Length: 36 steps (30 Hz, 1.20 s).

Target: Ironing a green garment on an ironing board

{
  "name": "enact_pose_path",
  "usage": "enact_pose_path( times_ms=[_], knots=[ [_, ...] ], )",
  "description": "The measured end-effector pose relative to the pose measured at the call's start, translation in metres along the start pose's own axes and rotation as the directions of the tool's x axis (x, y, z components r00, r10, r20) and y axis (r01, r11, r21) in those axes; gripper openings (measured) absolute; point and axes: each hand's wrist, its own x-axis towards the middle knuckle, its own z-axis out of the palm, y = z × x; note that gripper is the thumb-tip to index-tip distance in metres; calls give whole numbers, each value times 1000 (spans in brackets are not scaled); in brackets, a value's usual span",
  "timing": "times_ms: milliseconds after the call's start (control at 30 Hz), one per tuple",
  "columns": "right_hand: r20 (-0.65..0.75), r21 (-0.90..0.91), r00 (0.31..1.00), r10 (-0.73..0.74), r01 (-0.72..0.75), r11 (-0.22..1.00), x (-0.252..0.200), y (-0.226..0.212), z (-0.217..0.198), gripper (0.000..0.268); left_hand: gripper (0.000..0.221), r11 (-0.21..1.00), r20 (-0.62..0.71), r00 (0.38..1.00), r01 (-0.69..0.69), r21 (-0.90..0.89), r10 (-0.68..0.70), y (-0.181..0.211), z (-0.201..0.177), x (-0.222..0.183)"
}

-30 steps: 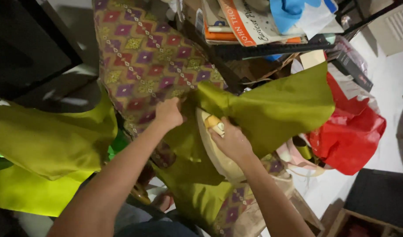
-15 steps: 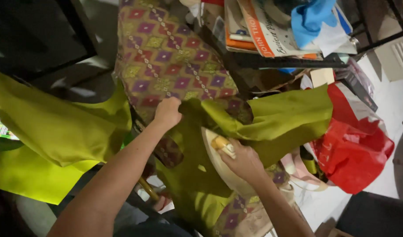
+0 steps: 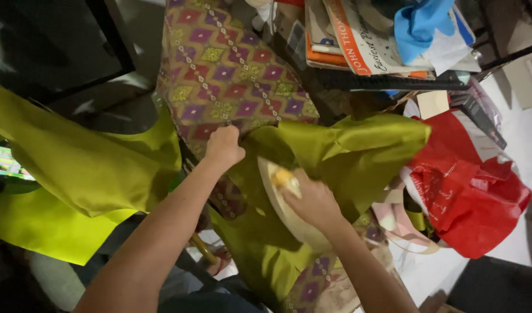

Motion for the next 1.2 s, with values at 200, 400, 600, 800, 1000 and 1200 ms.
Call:
enact_pose_path(
  times_ms=[200, 400, 600, 800, 1000, 1200],
  knots=[
    [55, -48, 997, -50, 52, 997, -7, 14, 10, 49, 34, 998, -13, 1000, -5, -67, 4, -7, 0, 9],
    [-33, -84, 987, -157, 154, 984, 31, -25, 3, 45, 24, 986, -102, 993, 45, -160, -62, 4, -54, -21],
    [-49, -44, 994, -100, 98, 994, 42, -42, -3, 49, 22, 992, -259, 959, 97, -86, -116, -3, -82, -37],
    [-7, -103, 988, -154, 152, 983, 13, -14, 13, 45, 27, 993, -519, 846, 91, -80, -120, -32, -69, -3],
    [-84, -136, 957, -279, 266, 954, 38, -35, 8, 45, 37, 984, -587, 808, -54, -170, -57, -26, -67, 0],
    [-75, -80, 976, -204, 198, 977, 43, -38, 11, 48, 34, 989, -689, 720, -148, -30, 87, -38, -47, 11]
  ],
)
